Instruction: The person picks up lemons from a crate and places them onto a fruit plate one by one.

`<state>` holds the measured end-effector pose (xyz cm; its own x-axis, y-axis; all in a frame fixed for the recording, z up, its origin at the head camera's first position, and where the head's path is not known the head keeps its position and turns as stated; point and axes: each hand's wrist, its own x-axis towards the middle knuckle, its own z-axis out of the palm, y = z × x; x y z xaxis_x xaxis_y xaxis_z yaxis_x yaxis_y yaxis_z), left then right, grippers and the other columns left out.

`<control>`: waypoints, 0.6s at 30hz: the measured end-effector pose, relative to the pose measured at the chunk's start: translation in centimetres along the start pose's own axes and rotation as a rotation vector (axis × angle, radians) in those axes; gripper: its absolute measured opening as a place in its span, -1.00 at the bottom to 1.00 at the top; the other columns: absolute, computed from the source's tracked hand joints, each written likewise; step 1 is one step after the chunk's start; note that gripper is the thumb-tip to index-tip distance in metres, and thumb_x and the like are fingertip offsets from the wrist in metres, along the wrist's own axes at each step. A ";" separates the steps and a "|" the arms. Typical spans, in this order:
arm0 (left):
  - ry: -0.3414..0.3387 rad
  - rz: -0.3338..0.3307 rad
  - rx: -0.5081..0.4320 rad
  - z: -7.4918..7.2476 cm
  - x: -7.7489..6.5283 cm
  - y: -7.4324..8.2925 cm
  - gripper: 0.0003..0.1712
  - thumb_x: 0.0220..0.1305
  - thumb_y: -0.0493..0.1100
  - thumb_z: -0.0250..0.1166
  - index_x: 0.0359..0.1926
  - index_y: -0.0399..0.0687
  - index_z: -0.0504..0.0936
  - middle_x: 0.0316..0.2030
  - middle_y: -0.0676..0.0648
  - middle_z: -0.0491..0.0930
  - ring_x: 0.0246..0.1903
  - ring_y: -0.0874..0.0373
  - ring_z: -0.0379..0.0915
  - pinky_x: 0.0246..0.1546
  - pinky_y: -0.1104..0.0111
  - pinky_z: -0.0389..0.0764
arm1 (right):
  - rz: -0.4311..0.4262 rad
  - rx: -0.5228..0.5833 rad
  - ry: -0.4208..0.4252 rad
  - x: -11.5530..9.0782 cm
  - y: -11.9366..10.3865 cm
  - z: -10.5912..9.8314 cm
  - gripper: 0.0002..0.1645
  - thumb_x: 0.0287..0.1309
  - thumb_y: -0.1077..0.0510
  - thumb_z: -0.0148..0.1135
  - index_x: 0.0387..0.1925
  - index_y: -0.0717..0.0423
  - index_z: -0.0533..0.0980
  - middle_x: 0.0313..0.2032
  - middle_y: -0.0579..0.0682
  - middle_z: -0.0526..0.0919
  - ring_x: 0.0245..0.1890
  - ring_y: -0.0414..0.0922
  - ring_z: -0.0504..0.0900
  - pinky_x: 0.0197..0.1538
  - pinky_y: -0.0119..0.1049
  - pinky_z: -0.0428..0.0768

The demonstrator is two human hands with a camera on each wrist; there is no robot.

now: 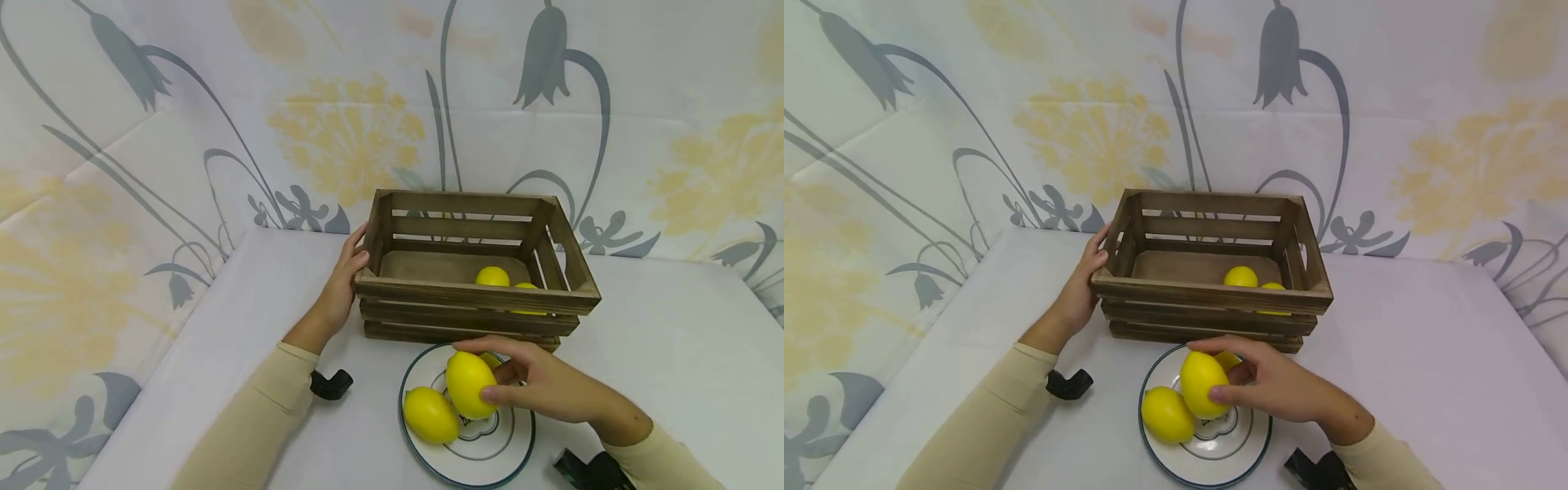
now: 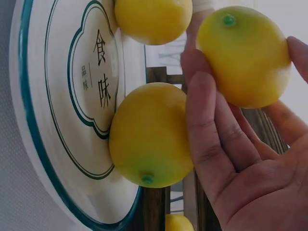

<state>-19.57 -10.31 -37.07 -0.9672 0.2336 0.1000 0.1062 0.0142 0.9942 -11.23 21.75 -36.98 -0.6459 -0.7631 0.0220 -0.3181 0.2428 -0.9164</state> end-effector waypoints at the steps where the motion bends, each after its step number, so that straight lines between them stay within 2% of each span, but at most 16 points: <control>1: -0.002 0.004 0.002 0.0 0.0 0.0 -0.28 0.43 0.13 -0.21 0.57 0.40 -0.10 0.47 -0.11 -0.05 0.46 -0.10 -0.05 0.43 -0.18 -0.03 | 0.007 -0.006 -0.009 0.0 0.0 0.1 -0.36 0.33 0.23 0.21 0.41 0.01 0.33 0.30 0.25 0.43 -0.18 -0.15 0.70 -0.10 -0.28 0.69; 9: 0.002 0.032 0.052 -0.1 0.1 -0.2 -0.27 0.42 0.17 -0.23 0.57 0.39 -0.11 0.47 -0.10 -0.03 0.46 -0.05 -0.09 0.41 -0.17 0.02 | -0.024 -0.032 -0.046 0.3 0.3 0.3 -0.34 0.34 0.22 0.21 0.43 -0.10 0.32 0.22 0.11 0.49 -0.07 -0.18 0.63 -0.03 -0.27 0.68; 18: 0.006 0.042 0.067 0.0 0.1 -0.3 -0.27 0.42 0.19 -0.25 0.57 0.38 -0.11 0.48 -0.07 -0.03 0.47 -0.03 -0.11 0.41 -0.17 0.01 | 0.044 -0.058 -0.052 0.2 0.4 0.4 -0.36 0.34 0.16 0.23 0.41 -0.15 0.35 0.24 0.11 0.49 -0.07 -0.20 0.62 -0.02 -0.30 0.67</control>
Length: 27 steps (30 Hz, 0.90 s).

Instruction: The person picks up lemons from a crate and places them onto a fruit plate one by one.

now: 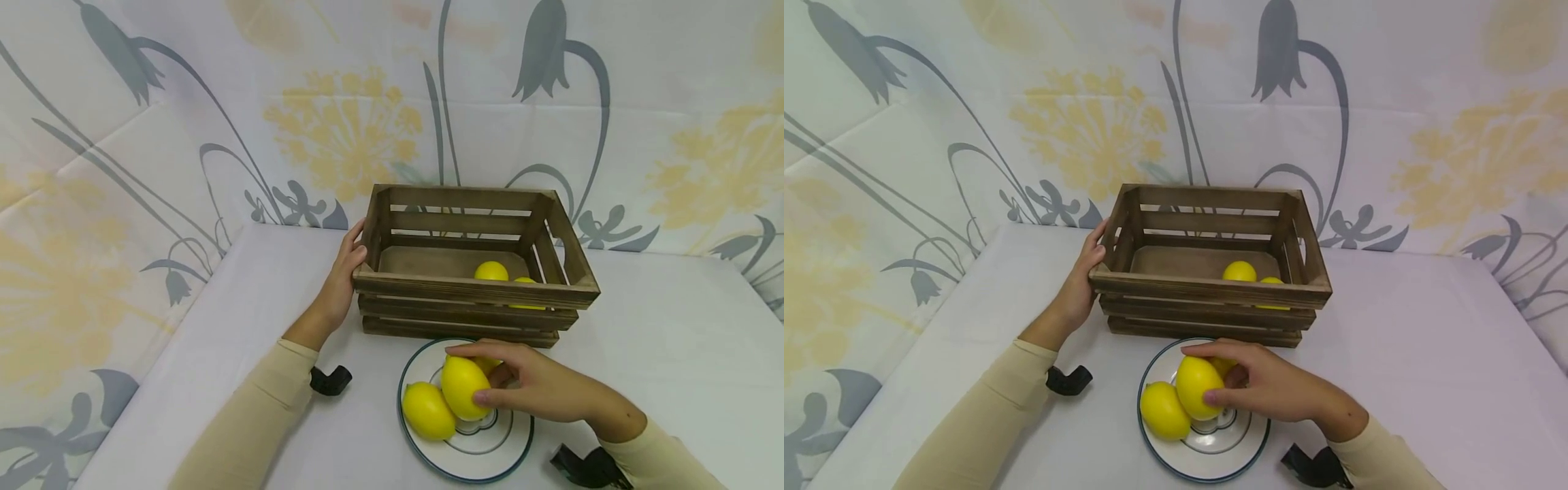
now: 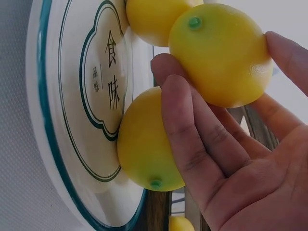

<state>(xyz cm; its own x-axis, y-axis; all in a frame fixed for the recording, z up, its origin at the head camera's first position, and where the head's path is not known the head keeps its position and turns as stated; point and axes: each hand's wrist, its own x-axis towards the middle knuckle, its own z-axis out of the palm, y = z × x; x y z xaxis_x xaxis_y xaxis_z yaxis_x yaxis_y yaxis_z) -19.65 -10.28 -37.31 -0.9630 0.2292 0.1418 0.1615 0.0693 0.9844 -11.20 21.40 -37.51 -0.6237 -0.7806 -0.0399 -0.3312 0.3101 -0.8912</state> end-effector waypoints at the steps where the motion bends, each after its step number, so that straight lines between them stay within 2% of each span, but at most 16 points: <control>1: 0.003 0.000 -0.001 0.0 0.0 0.0 -0.27 0.42 0.19 -0.25 0.57 0.38 -0.11 0.48 -0.07 -0.03 0.47 -0.03 -0.10 0.41 -0.16 0.02 | 0.001 -0.002 0.000 0.0 0.0 0.0 -0.36 0.34 0.16 0.23 0.41 -0.15 0.35 0.24 0.11 0.49 -0.07 -0.20 0.62 -0.02 -0.30 0.67; 9: 0.016 0.009 0.028 0.0 0.1 0.0 -0.26 0.41 0.19 -0.27 0.58 0.36 -0.11 0.50 -0.07 -0.04 0.48 -0.03 -0.13 0.43 -0.20 -0.09 | 0.022 -0.057 0.007 0.2 -0.5 0.4 -0.36 0.32 0.06 0.26 0.40 -0.16 0.37 0.18 0.04 0.52 -0.10 -0.21 0.61 -0.02 -0.32 0.66; 14: 0.015 0.011 0.039 0.1 0.1 0.0 -0.27 0.42 0.20 -0.28 0.58 0.36 -0.12 0.52 -0.02 -0.07 0.51 -0.01 -0.18 0.44 -0.22 -0.13 | 0.033 -0.083 0.016 0.2 -0.7 0.6 -0.36 0.32 0.03 0.27 0.40 -0.18 0.36 0.21 0.05 0.51 -0.10 -0.22 0.61 -0.04 -0.33 0.67; 21: 0.012 0.014 0.013 0.0 0.2 -0.2 -0.26 0.41 0.19 -0.27 0.58 0.35 -0.12 0.50 -0.06 -0.03 0.47 -0.05 -0.08 0.42 -0.18 -0.01 | 0.039 -0.095 0.015 0.2 -0.6 0.6 -0.35 0.32 0.01 0.27 0.40 -0.19 0.36 0.21 0.03 0.51 -0.07 -0.24 0.60 -0.02 -0.34 0.67; 27: 0.013 0.014 0.010 0.0 0.2 -0.3 -0.25 0.40 0.18 -0.26 0.58 0.34 -0.12 0.48 -0.09 -0.02 0.45 -0.06 -0.06 0.40 -0.15 0.05 | 0.048 -0.127 -0.009 0.3 -0.5 0.6 -0.35 0.30 -0.05 0.27 0.39 -0.10 0.38 0.28 0.03 0.48 -0.10 -0.26 0.60 -0.05 -0.36 0.66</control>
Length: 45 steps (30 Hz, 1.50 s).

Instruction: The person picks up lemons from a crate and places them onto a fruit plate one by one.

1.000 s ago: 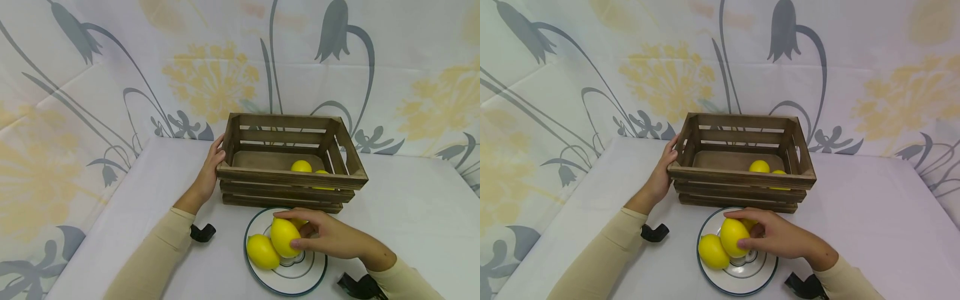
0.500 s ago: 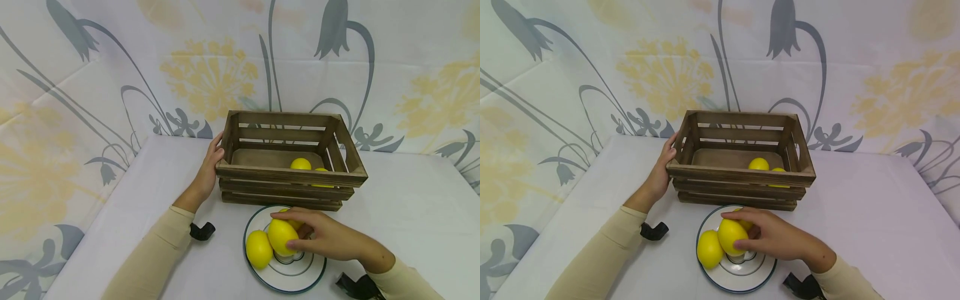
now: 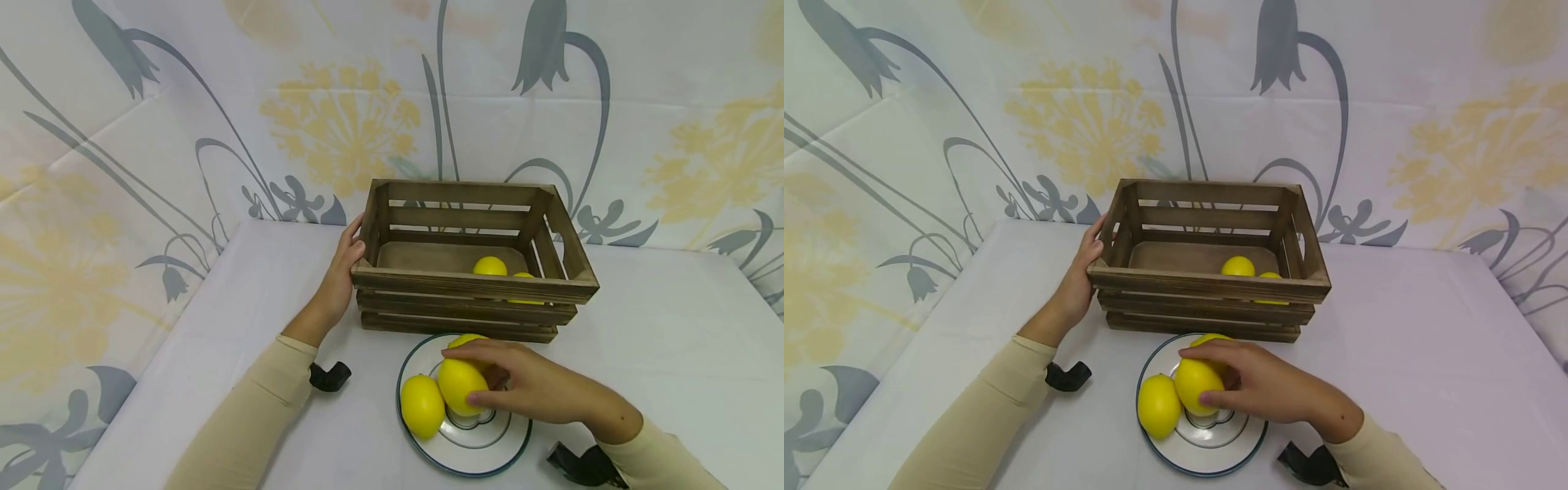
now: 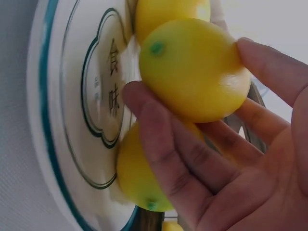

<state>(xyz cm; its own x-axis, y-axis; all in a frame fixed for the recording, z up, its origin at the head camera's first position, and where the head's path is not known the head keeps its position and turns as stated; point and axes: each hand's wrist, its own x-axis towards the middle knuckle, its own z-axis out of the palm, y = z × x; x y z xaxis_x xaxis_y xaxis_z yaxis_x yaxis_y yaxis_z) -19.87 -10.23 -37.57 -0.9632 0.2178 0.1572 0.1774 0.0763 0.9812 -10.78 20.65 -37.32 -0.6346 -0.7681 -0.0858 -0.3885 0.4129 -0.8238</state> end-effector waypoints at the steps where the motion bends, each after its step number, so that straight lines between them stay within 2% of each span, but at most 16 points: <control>1: 0.000 0.000 0.000 0.0 0.0 0.0 -0.25 0.40 0.18 -0.26 0.58 0.34 -0.12 0.48 -0.09 -0.02 0.45 -0.05 -0.06 0.40 -0.14 0.05 | 0.003 -0.010 -0.006 0.0 0.0 0.0 -0.34 0.30 -0.07 0.27 0.38 -0.08 0.38 0.29 0.03 0.48 -0.12 -0.27 0.60 -0.07 -0.37 0.66; 5: -0.006 0.001 -0.015 0.0 0.0 0.1 -0.25 0.41 0.18 -0.27 0.58 0.34 -0.13 0.47 -0.11 -0.01 0.44 -0.09 -0.03 0.39 -0.13 0.08 | 0.003 -0.042 -0.023 0.1 0.2 0.0 -0.31 0.29 -0.11 0.28 0.38 -0.04 0.39 0.29 0.03 0.48 -0.19 -0.29 0.59 -0.10 -0.38 0.65; 13: -0.007 0.009 -0.020 0.1 -0.1 0.2 -0.25 0.41 0.17 -0.27 0.58 0.32 -0.12 0.48 -0.11 -0.01 0.45 -0.11 -0.04 0.39 -0.12 0.08 | -0.007 -0.020 -0.043 0.0 0.2 -0.1 -0.30 0.28 -0.10 0.29 0.38 0.00 0.39 0.29 0.06 0.48 -0.17 -0.30 0.61 -0.09 -0.37 0.66; 22: 0.000 -0.003 -0.016 0.1 -0.1 -0.1 -0.24 0.40 0.19 -0.26 0.58 0.33 -0.13 0.49 -0.08 -0.03 0.45 -0.06 -0.06 0.39 -0.10 0.10 | -0.010 -0.009 -0.083 -0.1 0.3 0.0 -0.30 0.26 -0.11 0.31 0.37 -0.02 0.41 0.11 -0.08 0.58 -0.27 -0.31 0.58 -0.17 -0.39 0.64; 32: -0.019 0.010 -0.049 0.0 0.0 -0.1 -0.25 0.40 0.15 -0.27 0.58 0.33 -0.14 0.44 -0.24 0.02 0.39 -0.27 0.06 0.32 -0.01 0.21 | 0.001 -0.038 -0.084 -0.1 0.1 0.0 -0.30 0.25 -0.14 0.30 0.37 -0.07 0.41 0.03 -0.15 0.59 -0.29 -0.30 0.54 -0.21 -0.41 0.61; 45: -0.015 0.007 -0.064 0.1 0.1 -0.2 -0.26 0.41 0.14 -0.27 0.58 0.35 -0.14 0.41 -0.29 0.04 0.33 -0.28 0.14 0.26 0.07 0.28 | 0.028 -0.036 -0.100 -0.2 0.0 -0.1 -0.33 0.26 -0.14 0.29 0.36 -0.09 0.43 0.01 -0.18 0.61 -0.39 -0.31 0.52 -0.29 -0.41 0.59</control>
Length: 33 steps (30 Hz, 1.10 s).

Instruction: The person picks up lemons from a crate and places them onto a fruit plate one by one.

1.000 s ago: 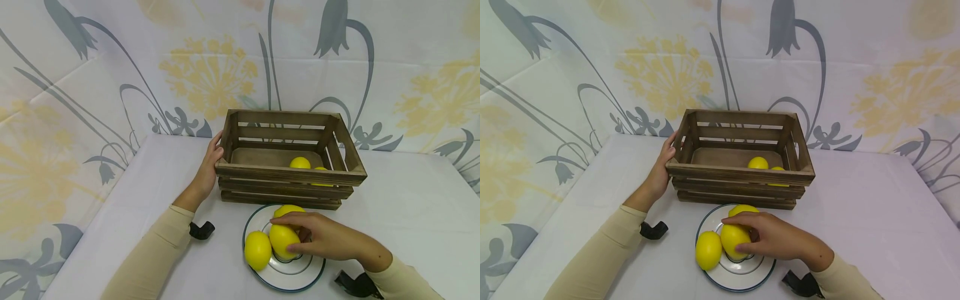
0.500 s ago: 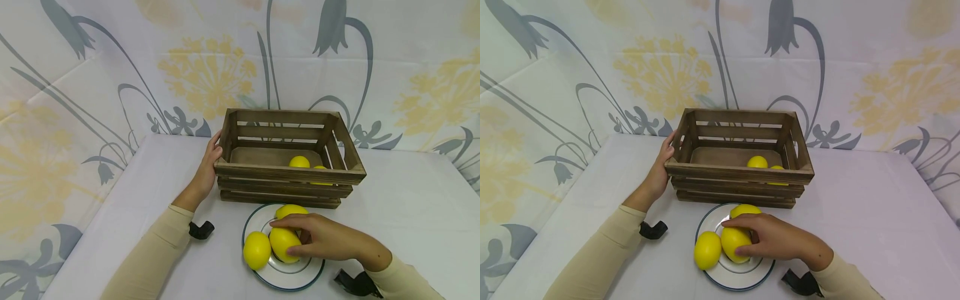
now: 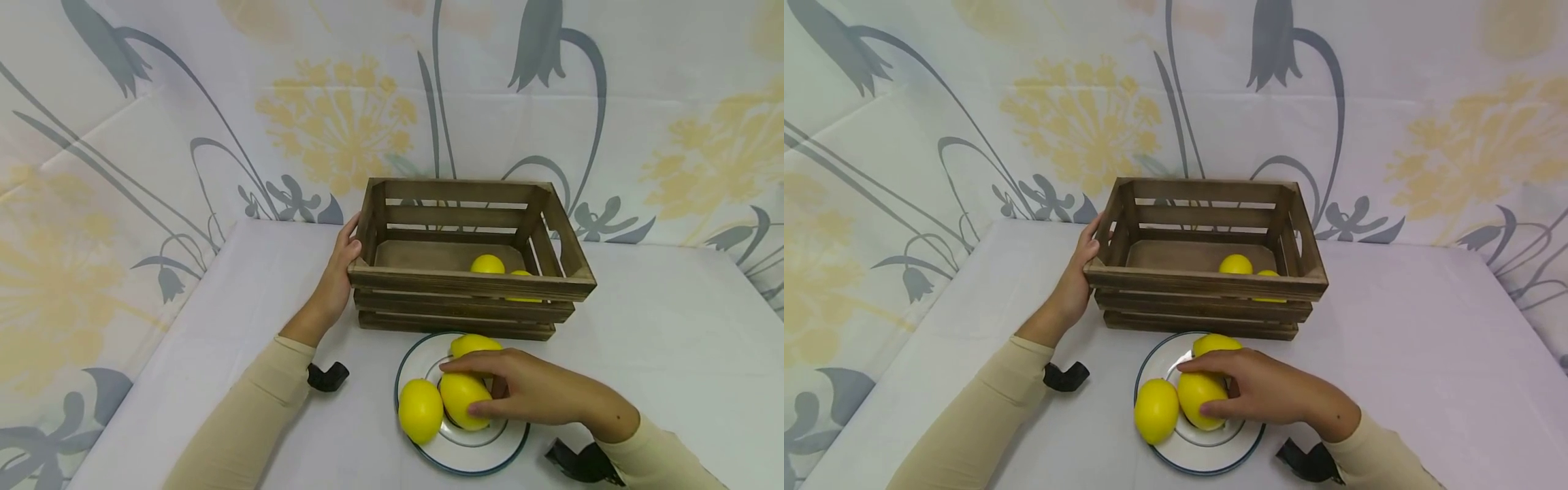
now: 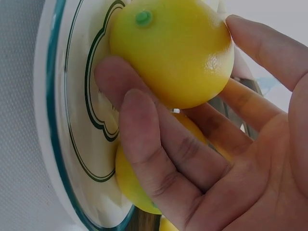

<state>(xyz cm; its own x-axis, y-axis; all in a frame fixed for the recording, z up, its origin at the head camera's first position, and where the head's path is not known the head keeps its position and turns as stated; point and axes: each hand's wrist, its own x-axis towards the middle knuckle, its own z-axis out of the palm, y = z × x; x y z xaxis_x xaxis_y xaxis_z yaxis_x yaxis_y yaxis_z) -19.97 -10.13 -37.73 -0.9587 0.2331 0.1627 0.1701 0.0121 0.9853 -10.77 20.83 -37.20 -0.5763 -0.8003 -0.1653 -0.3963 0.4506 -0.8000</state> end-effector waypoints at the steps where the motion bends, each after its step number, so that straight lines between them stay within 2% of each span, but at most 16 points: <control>1: 0.000 -0.001 0.001 0.0 0.0 0.0 -0.26 0.41 0.13 -0.27 0.58 0.35 -0.14 0.42 -0.29 0.04 0.33 -0.27 0.13 0.27 0.07 0.27 | 0.002 0.005 -0.004 0.0 0.0 0.0 -0.33 0.26 -0.13 0.29 0.36 -0.09 0.43 0.02 -0.18 0.61 -0.38 -0.30 0.52 -0.28 -0.41 0.59; 4: 0.002 -0.006 0.013 0.0 -0.1 -0.1 -0.26 0.41 0.14 -0.28 0.58 0.35 -0.14 0.44 -0.25 0.02 0.36 -0.26 0.11 0.29 0.04 0.25 | 0.006 0.015 -0.012 0.0 -0.1 0.0 -0.34 0.26 -0.13 0.29 0.36 -0.08 0.43 0.04 -0.15 0.61 -0.40 -0.31 0.50 -0.31 -0.42 0.57; 11: 0.011 -0.019 0.030 0.0 -0.2 -0.1 -0.26 0.40 0.17 -0.28 0.58 0.37 -0.14 0.44 -0.23 0.01 0.38 -0.25 0.08 0.29 -0.01 0.24 | -0.029 -0.001 0.018 -0.2 -0.2 0.0 -0.33 0.28 -0.12 0.28 0.37 -0.07 0.42 0.27 -0.04 0.53 -0.30 -0.33 0.50 -0.25 -0.43 0.56; 16: 0.004 -0.011 0.034 0.0 -0.1 -0.1 -0.27 0.42 0.18 -0.28 0.57 0.38 -0.13 0.45 -0.22 0.01 0.38 -0.25 0.08 0.29 -0.01 0.25 | -0.071 0.067 0.030 -0.5 -0.2 -0.2 -0.40 0.31 0.01 0.28 0.35 -0.02 0.44 0.12 -0.01 0.59 -0.45 -0.36 0.48 -0.37 -0.41 0.57; 20: -0.006 -0.004 0.018 0.0 -0.1 0.0 -0.28 0.43 0.17 -0.29 0.58 0.39 -0.13 0.44 -0.25 0.02 0.36 -0.28 0.11 0.29 0.00 0.26 | -0.108 0.160 0.035 -0.7 -0.4 -0.3 -0.46 0.34 0.14 0.23 0.33 -0.03 0.45 0.16 0.10 0.57 -0.53 -0.28 0.57 -0.42 -0.35 0.62; 24: -0.003 -0.005 0.016 0.1 -0.1 0.0 -0.29 0.43 0.16 -0.29 0.57 0.38 -0.13 0.44 -0.25 0.03 0.36 -0.27 0.11 0.29 0.00 0.27 | -0.156 0.214 0.078 -0.9 -0.8 -0.4 -0.49 0.34 0.23 0.21 0.30 -0.02 0.47 0.19 0.18 0.55 -0.55 -0.19 0.62 -0.44 -0.29 0.65; 27: -0.001 -0.011 0.014 0.1 -0.2 0.0 -0.28 0.43 0.16 -0.29 0.58 0.38 -0.13 0.44 -0.25 0.02 0.36 -0.28 0.12 0.28 0.00 0.27 | -0.212 0.210 0.145 -1.1 -1.2 -0.4 -0.51 0.33 0.29 0.19 0.26 0.00 0.49 0.17 0.19 0.55 -0.53 -0.22 0.62 -0.43 -0.28 0.66; 31: 0.005 -0.013 0.023 0.1 -0.2 0.1 -0.28 0.43 0.17 -0.29 0.58 0.38 -0.14 0.44 -0.23 0.03 0.36 -0.27 0.11 0.29 0.00 0.26 | -0.272 0.200 0.223 -1.2 -1.7 -0.5 -0.53 0.31 0.37 0.16 0.23 0.07 0.49 0.13 0.12 0.58 -0.51 -0.22 0.64 -0.45 -0.27 0.65; 33: 0.009 -0.012 0.029 0.1 -0.2 0.2 -0.28 0.44 0.17 -0.29 0.58 0.38 -0.13 0.45 -0.20 0.03 0.38 -0.26 0.10 0.30 -0.01 0.24 | -0.273 0.182 0.263 -1.3 -1.9 -0.5 -0.52 0.30 0.38 0.17 0.22 0.07 0.50 0.11 0.04 0.60 -0.50 -0.22 0.64 -0.47 -0.30 0.63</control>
<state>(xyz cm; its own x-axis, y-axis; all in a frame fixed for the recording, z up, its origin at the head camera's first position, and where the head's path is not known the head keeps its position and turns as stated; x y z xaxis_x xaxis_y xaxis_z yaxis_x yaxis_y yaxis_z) -19.72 -10.11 -37.60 -0.9626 0.2244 0.1518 0.1653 0.0425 0.9853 -9.62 21.24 -35.13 -0.6397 -0.7420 0.2004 -0.4405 0.1403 -0.8867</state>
